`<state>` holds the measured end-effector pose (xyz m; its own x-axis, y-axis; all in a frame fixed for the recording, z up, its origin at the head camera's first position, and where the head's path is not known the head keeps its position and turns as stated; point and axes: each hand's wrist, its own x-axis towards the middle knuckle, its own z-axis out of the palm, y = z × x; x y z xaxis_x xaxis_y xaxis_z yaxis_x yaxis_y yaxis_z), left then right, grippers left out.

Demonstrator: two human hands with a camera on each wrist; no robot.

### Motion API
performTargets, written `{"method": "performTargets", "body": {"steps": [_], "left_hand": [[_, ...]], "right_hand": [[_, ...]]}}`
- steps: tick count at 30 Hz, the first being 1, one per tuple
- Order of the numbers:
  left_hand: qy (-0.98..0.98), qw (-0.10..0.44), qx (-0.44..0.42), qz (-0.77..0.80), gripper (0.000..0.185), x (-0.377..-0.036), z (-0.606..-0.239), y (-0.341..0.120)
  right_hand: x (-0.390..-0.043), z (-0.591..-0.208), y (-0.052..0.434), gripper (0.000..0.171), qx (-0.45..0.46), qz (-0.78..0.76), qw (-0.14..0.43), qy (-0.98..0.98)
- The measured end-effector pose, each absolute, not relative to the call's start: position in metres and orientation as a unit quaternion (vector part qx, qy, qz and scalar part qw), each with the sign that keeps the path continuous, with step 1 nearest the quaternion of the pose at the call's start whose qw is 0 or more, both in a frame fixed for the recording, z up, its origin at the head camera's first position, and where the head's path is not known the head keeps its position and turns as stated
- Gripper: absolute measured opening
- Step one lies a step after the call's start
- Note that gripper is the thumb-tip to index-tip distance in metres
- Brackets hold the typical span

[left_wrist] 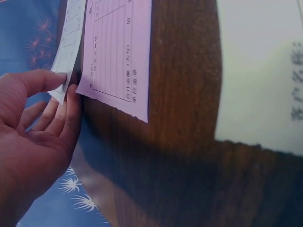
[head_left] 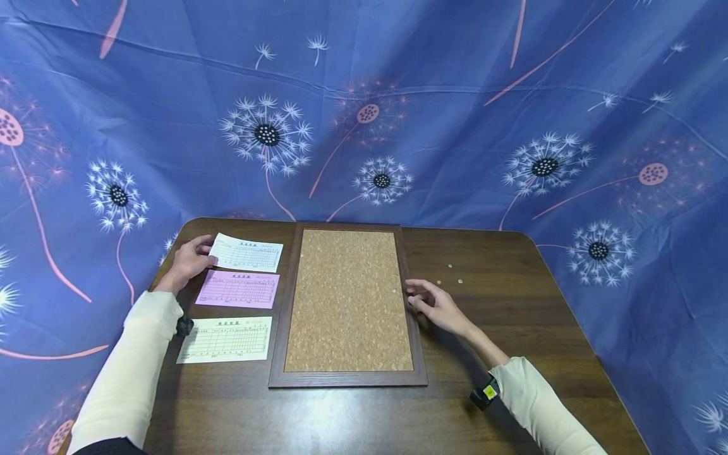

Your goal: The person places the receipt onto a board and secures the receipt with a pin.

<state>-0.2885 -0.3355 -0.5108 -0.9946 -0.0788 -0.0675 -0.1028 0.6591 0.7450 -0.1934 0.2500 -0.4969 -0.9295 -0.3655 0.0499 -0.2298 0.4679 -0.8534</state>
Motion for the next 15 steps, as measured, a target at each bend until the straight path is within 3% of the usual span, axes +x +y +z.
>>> {"method": "performTargets", "body": {"steps": [3,10,15], "left_hand": [[0.912,0.018,-0.051,0.407,0.071,-0.2901,-0.5100,-0.3353],[0.878,0.022,-0.075,0.472,0.052,-0.2912,-0.5117,-0.3330],[0.844,0.027,-0.069,0.531,0.052,-0.2894,-0.5126,-0.3337]], "right_hand": [[-0.1937,-0.4972,0.2504,0.044,-0.173,-0.486,0.073,0.854],[-0.1944,-0.4976,0.2507,0.043,-0.173,-0.488,0.067,0.853],[-0.1920,-0.4972,0.2522,0.043,-0.171,-0.481,0.063,0.858]]}}
